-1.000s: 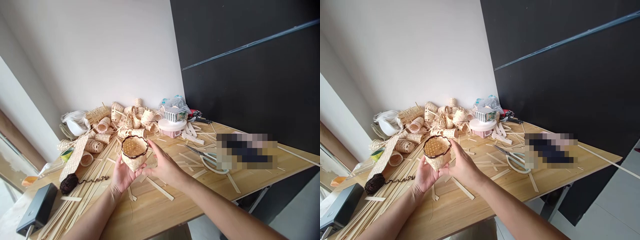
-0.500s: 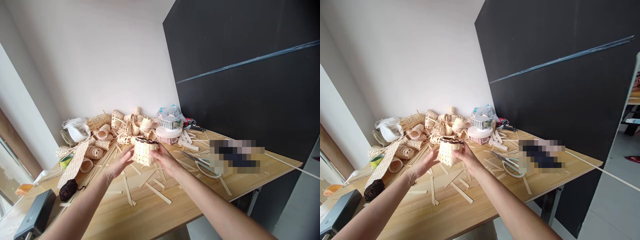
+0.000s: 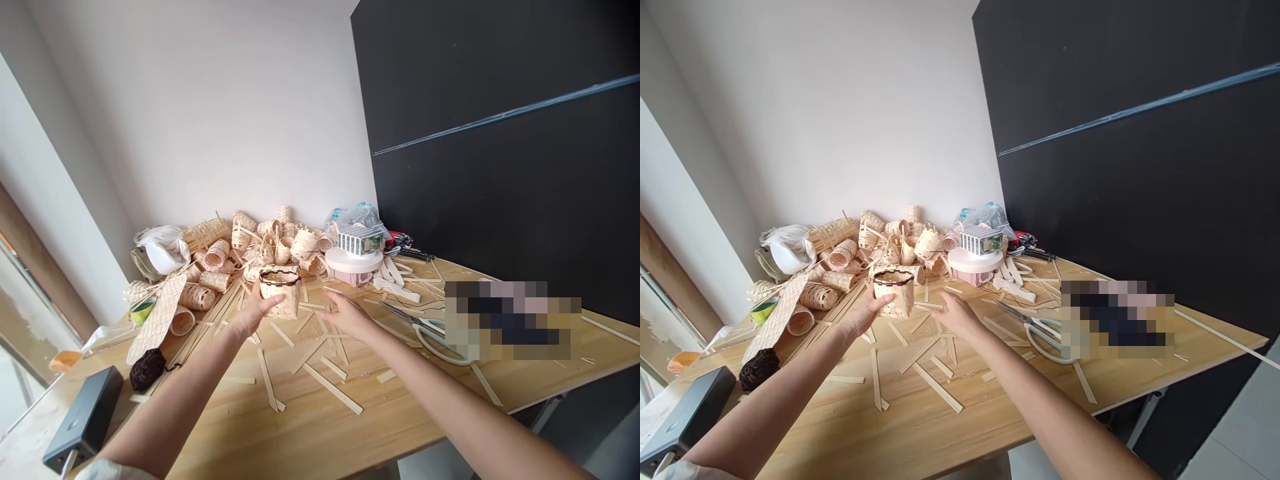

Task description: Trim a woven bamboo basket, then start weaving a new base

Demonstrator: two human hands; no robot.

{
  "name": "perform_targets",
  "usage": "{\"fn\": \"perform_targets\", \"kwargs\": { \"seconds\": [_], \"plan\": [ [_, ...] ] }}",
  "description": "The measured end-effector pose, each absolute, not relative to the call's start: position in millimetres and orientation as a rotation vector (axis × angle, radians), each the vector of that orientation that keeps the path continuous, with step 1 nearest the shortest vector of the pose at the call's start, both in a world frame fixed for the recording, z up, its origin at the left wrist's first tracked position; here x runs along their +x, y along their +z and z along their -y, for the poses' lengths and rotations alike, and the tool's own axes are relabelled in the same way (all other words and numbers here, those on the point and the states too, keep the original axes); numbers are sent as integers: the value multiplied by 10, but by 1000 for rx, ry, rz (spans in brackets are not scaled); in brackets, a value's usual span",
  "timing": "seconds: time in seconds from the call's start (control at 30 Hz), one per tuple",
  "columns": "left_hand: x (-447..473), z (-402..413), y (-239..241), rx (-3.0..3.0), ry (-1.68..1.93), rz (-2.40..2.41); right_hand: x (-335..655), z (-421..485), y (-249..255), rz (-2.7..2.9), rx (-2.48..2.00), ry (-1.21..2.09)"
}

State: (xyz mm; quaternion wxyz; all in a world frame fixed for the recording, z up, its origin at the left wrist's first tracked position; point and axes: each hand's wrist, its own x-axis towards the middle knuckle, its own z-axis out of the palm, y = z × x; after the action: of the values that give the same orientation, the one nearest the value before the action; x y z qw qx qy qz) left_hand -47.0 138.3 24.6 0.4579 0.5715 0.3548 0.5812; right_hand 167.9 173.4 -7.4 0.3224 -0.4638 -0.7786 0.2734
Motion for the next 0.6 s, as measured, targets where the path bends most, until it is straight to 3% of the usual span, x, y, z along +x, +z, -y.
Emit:
{"fn": "perform_targets", "kwargs": {
  "seconds": [0.17, 0.6],
  "plan": [
    [-840, -1650, 58, 1320, 1651, -1032, 1629, -1889, -217, 2291, -1278, 580],
    [-1026, -1715, -52, 1308, 1690, -1093, 1155, -2107, -244, 2629, -1266, 341]
  ]
}}
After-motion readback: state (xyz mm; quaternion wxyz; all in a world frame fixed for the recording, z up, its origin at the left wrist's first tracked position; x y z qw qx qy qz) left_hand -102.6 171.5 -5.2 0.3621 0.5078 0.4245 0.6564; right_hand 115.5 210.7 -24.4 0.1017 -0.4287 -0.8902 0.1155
